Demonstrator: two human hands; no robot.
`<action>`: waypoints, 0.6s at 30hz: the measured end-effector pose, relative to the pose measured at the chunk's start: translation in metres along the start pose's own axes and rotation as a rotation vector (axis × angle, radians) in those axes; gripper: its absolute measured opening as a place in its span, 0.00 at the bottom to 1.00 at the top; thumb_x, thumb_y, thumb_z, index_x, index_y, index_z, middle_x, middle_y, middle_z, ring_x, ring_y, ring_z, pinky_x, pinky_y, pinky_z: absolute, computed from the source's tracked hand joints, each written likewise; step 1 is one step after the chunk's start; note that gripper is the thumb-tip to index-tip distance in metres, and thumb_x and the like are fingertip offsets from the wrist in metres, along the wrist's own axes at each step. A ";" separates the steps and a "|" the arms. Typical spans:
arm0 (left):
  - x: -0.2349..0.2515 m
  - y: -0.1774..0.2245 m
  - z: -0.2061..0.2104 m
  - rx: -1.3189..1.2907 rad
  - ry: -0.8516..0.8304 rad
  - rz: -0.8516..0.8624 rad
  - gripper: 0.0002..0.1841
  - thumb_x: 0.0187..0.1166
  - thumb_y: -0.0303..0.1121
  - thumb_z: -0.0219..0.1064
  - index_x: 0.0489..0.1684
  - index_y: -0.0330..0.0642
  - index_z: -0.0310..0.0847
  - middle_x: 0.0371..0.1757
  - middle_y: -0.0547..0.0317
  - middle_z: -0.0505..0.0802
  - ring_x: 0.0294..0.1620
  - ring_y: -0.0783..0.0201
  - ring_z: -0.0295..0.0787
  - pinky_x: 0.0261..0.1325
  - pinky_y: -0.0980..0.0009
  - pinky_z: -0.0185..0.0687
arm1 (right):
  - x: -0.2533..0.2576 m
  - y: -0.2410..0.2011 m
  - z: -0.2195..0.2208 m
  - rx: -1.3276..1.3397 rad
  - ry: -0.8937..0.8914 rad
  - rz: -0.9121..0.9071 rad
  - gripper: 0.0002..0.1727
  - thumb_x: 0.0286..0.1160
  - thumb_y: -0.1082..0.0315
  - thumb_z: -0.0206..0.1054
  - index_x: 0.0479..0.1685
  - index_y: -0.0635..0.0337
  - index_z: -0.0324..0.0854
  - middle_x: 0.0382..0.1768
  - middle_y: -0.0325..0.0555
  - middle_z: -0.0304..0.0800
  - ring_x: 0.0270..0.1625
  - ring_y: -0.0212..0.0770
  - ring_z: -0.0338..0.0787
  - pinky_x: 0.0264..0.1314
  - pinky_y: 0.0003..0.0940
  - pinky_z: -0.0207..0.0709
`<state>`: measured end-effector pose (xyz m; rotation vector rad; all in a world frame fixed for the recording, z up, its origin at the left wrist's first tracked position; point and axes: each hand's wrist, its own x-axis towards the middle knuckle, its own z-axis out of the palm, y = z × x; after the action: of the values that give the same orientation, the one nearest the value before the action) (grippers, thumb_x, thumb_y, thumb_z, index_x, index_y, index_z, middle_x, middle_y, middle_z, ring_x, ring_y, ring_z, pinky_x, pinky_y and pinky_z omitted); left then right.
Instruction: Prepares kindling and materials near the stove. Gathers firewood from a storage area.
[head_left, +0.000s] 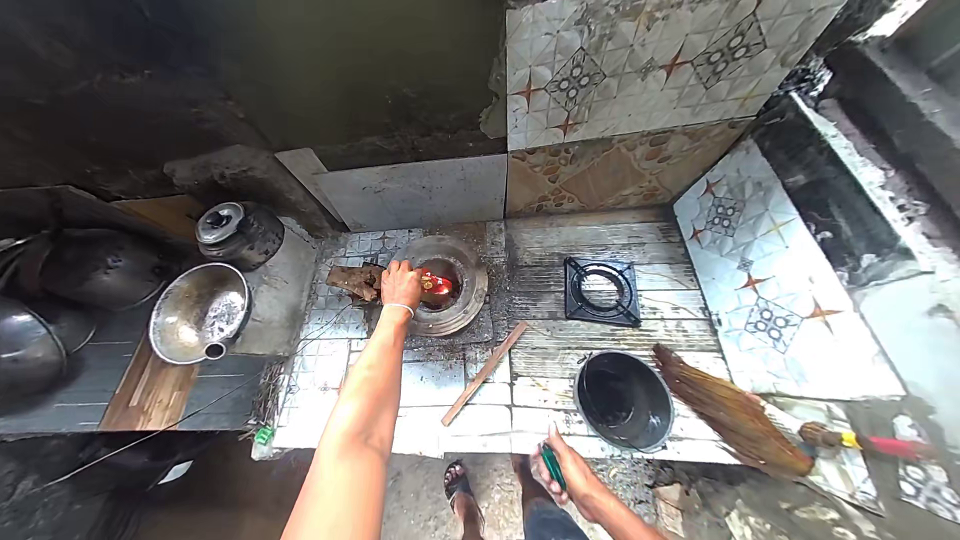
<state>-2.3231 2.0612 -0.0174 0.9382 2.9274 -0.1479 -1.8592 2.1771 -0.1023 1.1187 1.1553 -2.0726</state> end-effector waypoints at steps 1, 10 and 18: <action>0.005 0.000 0.003 0.006 0.011 0.028 0.07 0.75 0.33 0.71 0.45 0.49 0.94 0.60 0.49 0.91 0.69 0.41 0.81 0.64 0.39 0.79 | -0.004 0.013 -0.008 0.010 0.016 0.023 0.50 0.82 0.25 0.22 0.58 0.54 0.82 0.19 0.40 0.78 0.15 0.35 0.72 0.17 0.30 0.68; 0.036 0.004 0.027 0.048 -0.023 0.226 0.09 0.75 0.27 0.71 0.48 0.47 0.93 0.61 0.50 0.91 0.69 0.42 0.82 0.69 0.41 0.78 | -0.013 0.071 -0.064 0.112 0.186 0.166 0.52 0.81 0.24 0.20 0.57 0.56 0.82 0.19 0.40 0.80 0.15 0.35 0.73 0.16 0.30 0.67; 0.044 0.003 0.044 -0.069 -0.171 0.152 0.13 0.79 0.21 0.63 0.55 0.41 0.90 0.72 0.46 0.86 0.73 0.39 0.81 0.69 0.38 0.81 | -0.008 0.072 -0.081 0.021 0.245 0.133 0.49 0.84 0.25 0.26 0.57 0.56 0.83 0.19 0.41 0.78 0.14 0.36 0.71 0.15 0.31 0.67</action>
<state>-2.3556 2.0839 -0.0656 1.0749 2.6771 -0.1120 -1.7682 2.2111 -0.1510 1.4511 1.1380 -1.8901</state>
